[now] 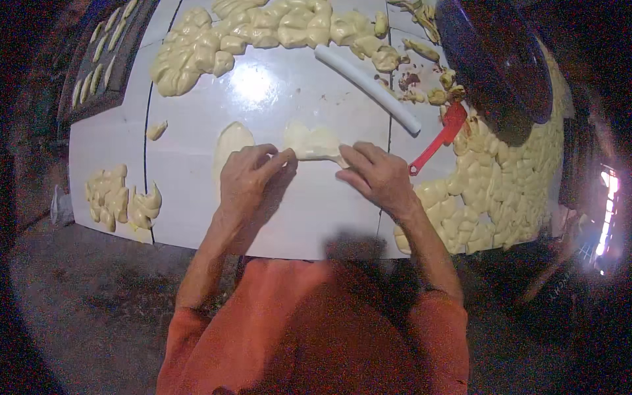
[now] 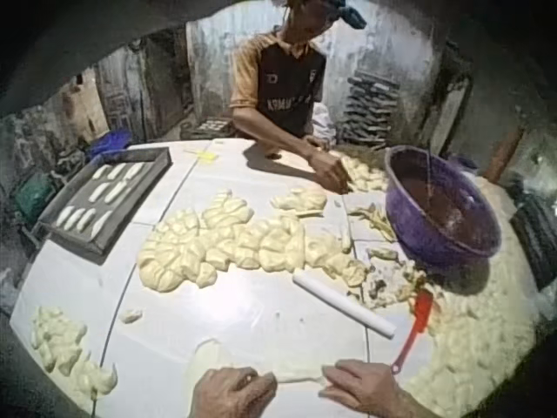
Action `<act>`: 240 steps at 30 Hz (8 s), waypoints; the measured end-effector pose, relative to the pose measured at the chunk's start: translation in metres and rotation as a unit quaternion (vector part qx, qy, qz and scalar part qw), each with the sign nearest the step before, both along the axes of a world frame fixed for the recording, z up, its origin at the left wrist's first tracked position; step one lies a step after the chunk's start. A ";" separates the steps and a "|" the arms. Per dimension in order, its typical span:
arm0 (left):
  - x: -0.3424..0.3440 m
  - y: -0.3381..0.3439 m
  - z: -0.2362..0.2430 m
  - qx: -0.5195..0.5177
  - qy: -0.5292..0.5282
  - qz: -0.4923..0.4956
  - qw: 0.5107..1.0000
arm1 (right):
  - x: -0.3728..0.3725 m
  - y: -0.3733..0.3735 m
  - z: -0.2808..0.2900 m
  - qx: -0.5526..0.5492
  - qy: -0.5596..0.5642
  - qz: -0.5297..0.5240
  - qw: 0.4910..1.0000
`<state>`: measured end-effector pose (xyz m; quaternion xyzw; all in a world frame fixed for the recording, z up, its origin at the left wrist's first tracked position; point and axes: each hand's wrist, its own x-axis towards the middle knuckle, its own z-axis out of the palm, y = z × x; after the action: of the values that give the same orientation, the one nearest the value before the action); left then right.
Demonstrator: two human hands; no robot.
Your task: The person uses a rolling pin to flatten dough, applies chocolate filling from a bowl with a red spatula, and rolls the dough into shapes on a table.
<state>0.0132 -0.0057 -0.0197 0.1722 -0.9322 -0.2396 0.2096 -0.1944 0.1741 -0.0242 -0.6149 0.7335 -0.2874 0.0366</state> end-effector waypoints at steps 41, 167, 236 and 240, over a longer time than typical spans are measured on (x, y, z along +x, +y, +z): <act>-0.022 -0.006 -0.002 -0.019 0.022 0.029 0.999 | 0.012 -0.036 -0.005 -0.015 0.045 -0.066 0.997; 0.110 -0.054 0.021 0.093 -0.066 0.014 0.993 | 0.135 -0.082 0.014 0.109 -0.072 0.021 0.991; 0.093 -0.105 -0.008 -0.030 -0.029 -0.060 0.997 | 0.103 -0.113 0.011 0.042 0.069 0.050 0.995; 0.070 -0.111 -0.015 -0.119 -0.145 -0.116 0.975 | 0.101 -0.122 0.000 0.114 0.112 0.067 0.985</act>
<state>0.0830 -0.1166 -0.0345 0.0699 -0.9881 -0.1221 0.0624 -0.0931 0.0523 -0.0239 -0.6831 0.7177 -0.1282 0.0429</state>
